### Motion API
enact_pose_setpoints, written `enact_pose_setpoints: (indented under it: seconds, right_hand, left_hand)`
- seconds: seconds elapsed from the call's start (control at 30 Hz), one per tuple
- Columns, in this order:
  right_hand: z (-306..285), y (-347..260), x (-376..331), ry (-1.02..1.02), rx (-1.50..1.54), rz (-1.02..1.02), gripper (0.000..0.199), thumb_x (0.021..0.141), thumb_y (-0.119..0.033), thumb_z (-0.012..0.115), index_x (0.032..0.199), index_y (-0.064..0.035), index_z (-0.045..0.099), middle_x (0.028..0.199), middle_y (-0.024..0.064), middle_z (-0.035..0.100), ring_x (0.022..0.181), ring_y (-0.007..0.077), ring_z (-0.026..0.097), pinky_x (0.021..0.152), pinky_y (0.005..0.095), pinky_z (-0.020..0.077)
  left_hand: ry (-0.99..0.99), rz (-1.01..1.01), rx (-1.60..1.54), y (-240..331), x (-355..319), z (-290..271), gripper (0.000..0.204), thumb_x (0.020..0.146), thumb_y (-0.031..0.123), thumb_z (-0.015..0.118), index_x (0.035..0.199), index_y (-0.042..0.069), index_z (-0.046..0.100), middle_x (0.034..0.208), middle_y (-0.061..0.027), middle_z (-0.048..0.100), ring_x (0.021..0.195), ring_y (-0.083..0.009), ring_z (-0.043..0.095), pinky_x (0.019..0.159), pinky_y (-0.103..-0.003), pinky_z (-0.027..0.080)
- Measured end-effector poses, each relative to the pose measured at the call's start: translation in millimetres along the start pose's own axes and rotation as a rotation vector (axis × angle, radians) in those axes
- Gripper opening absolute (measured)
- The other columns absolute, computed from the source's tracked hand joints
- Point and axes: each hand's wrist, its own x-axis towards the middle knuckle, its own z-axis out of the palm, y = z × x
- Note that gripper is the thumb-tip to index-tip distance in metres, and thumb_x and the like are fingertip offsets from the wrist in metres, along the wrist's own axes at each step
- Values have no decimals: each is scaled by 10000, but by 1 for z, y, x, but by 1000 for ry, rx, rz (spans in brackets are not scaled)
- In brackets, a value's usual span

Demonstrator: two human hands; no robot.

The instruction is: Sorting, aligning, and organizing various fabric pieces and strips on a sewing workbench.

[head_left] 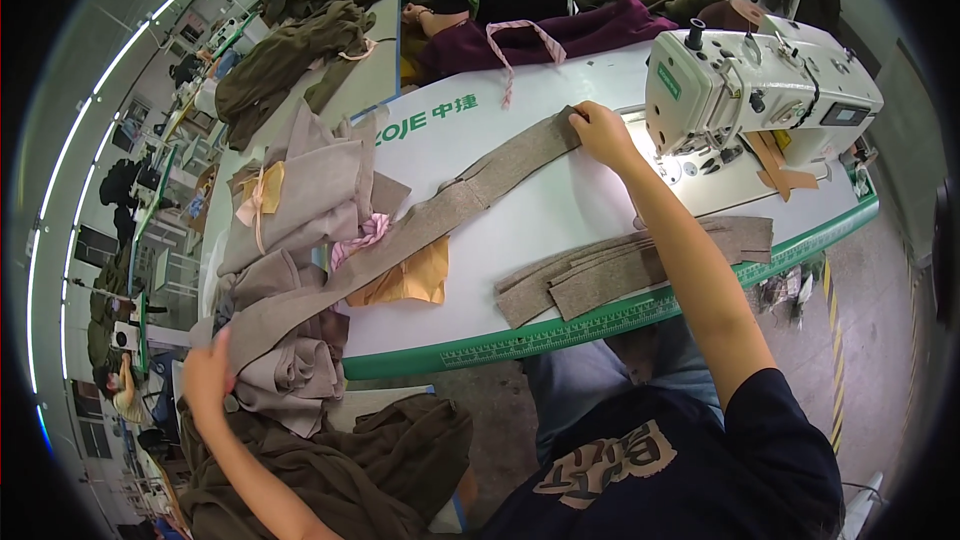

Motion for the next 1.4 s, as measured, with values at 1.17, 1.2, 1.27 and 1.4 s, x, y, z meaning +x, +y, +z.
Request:
enact_pose_setpoints:
  seconds: [1.17,1.2,1.27,1.4]
  right_hand:
    - [3,2,-16,183,-242,-147,161,907,-180,609,976,-34,603,964,122,678,937,311,620,794,403,491]
    - [4,2,-16,181,-248,-148,161,905,-180,611,978,-36,604,960,120,678,934,310,621,795,403,491]
    - [1,5,-15,184,-260,-145,162,903,-180,613,980,-38,605,957,118,679,932,309,621,795,402,490]
    - [3,8,-15,200,-273,-148,158,888,-164,624,991,-45,606,944,123,678,925,310,623,800,406,490]
  left_hand:
    - [183,881,-687,308,-6,198,341,888,339,683,859,12,595,871,-127,624,907,-316,564,824,-417,402]
    - [175,882,-687,308,-6,198,342,888,338,683,857,10,592,873,-129,624,907,-315,564,826,-417,401]
    - [182,889,-693,310,-8,196,341,888,335,683,854,9,592,869,-131,623,901,-317,564,820,-417,404]
    - [197,904,-703,311,-9,195,338,889,327,682,846,4,590,857,-137,619,884,-324,564,801,-417,415]
